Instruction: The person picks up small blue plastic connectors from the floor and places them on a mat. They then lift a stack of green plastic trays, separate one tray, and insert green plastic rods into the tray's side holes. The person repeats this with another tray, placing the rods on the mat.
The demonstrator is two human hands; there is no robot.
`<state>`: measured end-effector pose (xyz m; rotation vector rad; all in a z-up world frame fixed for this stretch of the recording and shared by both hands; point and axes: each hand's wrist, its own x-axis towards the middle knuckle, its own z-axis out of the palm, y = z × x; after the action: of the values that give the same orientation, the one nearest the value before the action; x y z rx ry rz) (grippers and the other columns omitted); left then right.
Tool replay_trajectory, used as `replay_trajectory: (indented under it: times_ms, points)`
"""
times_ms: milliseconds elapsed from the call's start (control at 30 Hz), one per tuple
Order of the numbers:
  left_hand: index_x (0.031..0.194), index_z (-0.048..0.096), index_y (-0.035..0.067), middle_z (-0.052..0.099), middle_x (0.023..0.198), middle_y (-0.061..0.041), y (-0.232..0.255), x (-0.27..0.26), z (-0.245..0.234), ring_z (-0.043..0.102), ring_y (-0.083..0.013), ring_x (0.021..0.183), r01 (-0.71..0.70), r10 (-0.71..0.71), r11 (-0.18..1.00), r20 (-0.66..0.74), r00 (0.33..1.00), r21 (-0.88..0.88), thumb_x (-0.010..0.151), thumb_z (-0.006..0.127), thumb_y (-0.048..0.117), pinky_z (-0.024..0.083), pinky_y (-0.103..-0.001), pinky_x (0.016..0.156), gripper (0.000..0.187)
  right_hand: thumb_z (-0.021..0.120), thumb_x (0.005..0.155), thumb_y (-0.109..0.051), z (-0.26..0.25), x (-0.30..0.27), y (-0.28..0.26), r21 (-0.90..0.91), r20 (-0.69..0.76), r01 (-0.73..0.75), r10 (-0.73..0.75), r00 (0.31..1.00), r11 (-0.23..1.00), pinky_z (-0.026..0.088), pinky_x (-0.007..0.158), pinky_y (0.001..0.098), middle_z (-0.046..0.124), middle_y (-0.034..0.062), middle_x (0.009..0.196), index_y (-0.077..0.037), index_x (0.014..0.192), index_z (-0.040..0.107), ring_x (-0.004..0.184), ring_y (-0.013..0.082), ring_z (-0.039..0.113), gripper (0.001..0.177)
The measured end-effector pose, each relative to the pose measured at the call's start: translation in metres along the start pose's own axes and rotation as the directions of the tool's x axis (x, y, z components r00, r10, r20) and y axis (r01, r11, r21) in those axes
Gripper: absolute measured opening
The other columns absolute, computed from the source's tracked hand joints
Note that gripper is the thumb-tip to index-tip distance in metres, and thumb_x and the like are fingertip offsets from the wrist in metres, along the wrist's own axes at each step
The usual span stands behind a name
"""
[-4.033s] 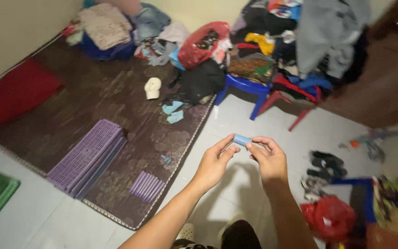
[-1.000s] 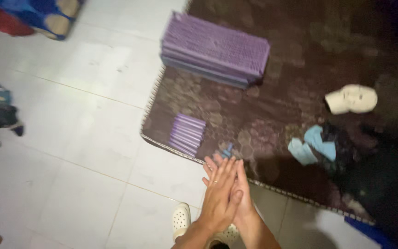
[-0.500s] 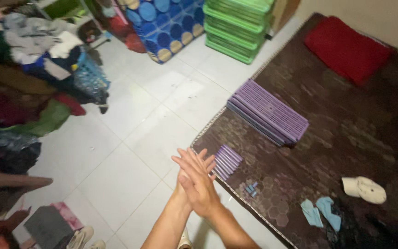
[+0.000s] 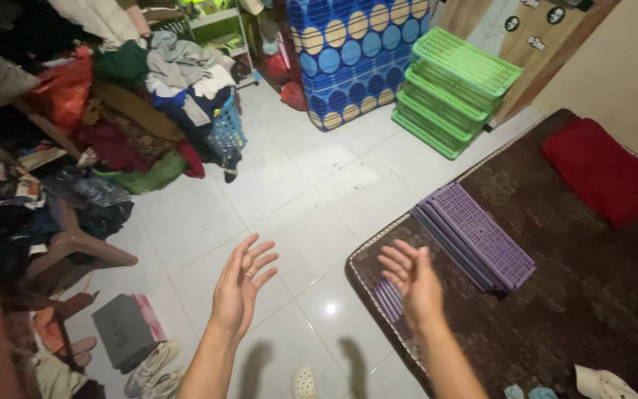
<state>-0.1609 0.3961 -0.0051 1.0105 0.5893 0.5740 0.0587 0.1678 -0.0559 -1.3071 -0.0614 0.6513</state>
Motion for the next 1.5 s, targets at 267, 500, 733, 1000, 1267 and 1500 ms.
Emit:
replay_trajectory:
  times_ms: [267, 500, 733, 1000, 1267, 1500]
  points:
    - [0.134, 0.055, -0.001, 0.067, 0.105, -0.012, 0.028, 0.033, -0.065, 0.063, -0.0182, 0.09, -0.112, 0.112, 0.994, -0.02, 0.994, -0.017, 0.107, 0.048, 0.024, 0.051, -0.035, 0.084, 0.037, 0.037, 0.114, -0.044, 0.011, 0.029, -0.028, 0.254, 0.079, 0.103, -0.126, 0.989, 0.962, 0.049, 0.075, 0.0309, 0.066, 0.0051, 0.093, -0.004, 0.12, 0.062, 0.083, 0.017, 0.061, 0.047]
    - [0.132, 0.055, 0.003, 0.064, 0.105, -0.008, 0.051, 0.05, -0.081, 0.061, -0.0168, 0.093, -0.12, 0.115, 0.975, -0.039, 0.993, -0.186, 0.106, 0.047, 0.032, 0.049, -0.033, 0.084, 0.039, 0.044, 0.112, -0.045, 0.054, 0.056, -0.035, 0.297, 0.118, 0.041, -0.08, 0.99, 0.954, 0.047, 0.072, 0.0296, 0.064, 0.0027, 0.091, -0.007, 0.118, 0.063, 0.082, 0.0161, 0.06, 0.043]
    - [0.131, 0.055, 0.003, 0.064, 0.101, -0.009, 0.058, 0.111, -0.096, 0.06, -0.0178, 0.089, -0.058, 0.028, 0.962, -0.115, 0.993, -0.268, 0.107, 0.042, 0.038, 0.049, -0.034, 0.081, 0.044, 0.045, 0.11, -0.042, 0.103, 0.132, -0.039, 0.303, 0.132, -0.021, -0.02, 0.991, 0.953, 0.047, 0.071, 0.03, 0.063, 0.001, 0.088, -0.007, 0.115, 0.061, 0.08, 0.0143, 0.059, 0.039]
    - [0.129, 0.057, 0.002, 0.066, 0.098, -0.008, 0.096, 0.235, -0.083, 0.06, -0.0178, 0.087, -0.069, 0.039, 0.967, -0.126, 0.991, -0.243, 0.106, 0.046, 0.035, 0.049, -0.033, 0.081, 0.042, 0.045, 0.111, -0.037, 0.163, 0.25, -0.059, 0.333, 0.194, -0.087, 0.023, 0.981, 0.939, 0.047, 0.067, 0.0301, 0.061, 0.004, 0.083, -0.004, 0.113, 0.061, 0.073, 0.0152, 0.057, 0.036]
    - [0.125, 0.058, 0.002, 0.064, 0.092, -0.008, 0.113, 0.343, -0.073, 0.058, -0.0168, 0.084, -0.078, 0.051, 0.956, -0.103, 0.993, -0.283, 0.106, 0.046, 0.03, 0.049, -0.032, 0.079, 0.035, 0.047, 0.109, -0.034, 0.214, 0.336, -0.098, 0.215, 0.125, -0.091, 0.065, 0.99, 0.973, 0.045, 0.067, 0.0297, 0.058, 0.0018, 0.081, -0.004, 0.111, 0.061, 0.073, 0.0138, 0.054, 0.033]
    - [0.122, 0.058, 0.001, 0.062, 0.089, -0.007, 0.118, 0.468, -0.101, 0.055, -0.0164, 0.082, 0.025, -0.028, 0.954, -0.006, 1.0, -0.299, 0.106, 0.046, 0.028, 0.047, -0.032, 0.076, 0.034, 0.046, 0.108, -0.033, 0.242, 0.404, -0.106, 0.196, -0.03, -0.005, 0.011, 0.999, 0.981, 0.043, 0.067, 0.0304, 0.056, 0.0016, 0.081, -0.004, 0.11, 0.059, 0.074, 0.0144, 0.052, 0.032]
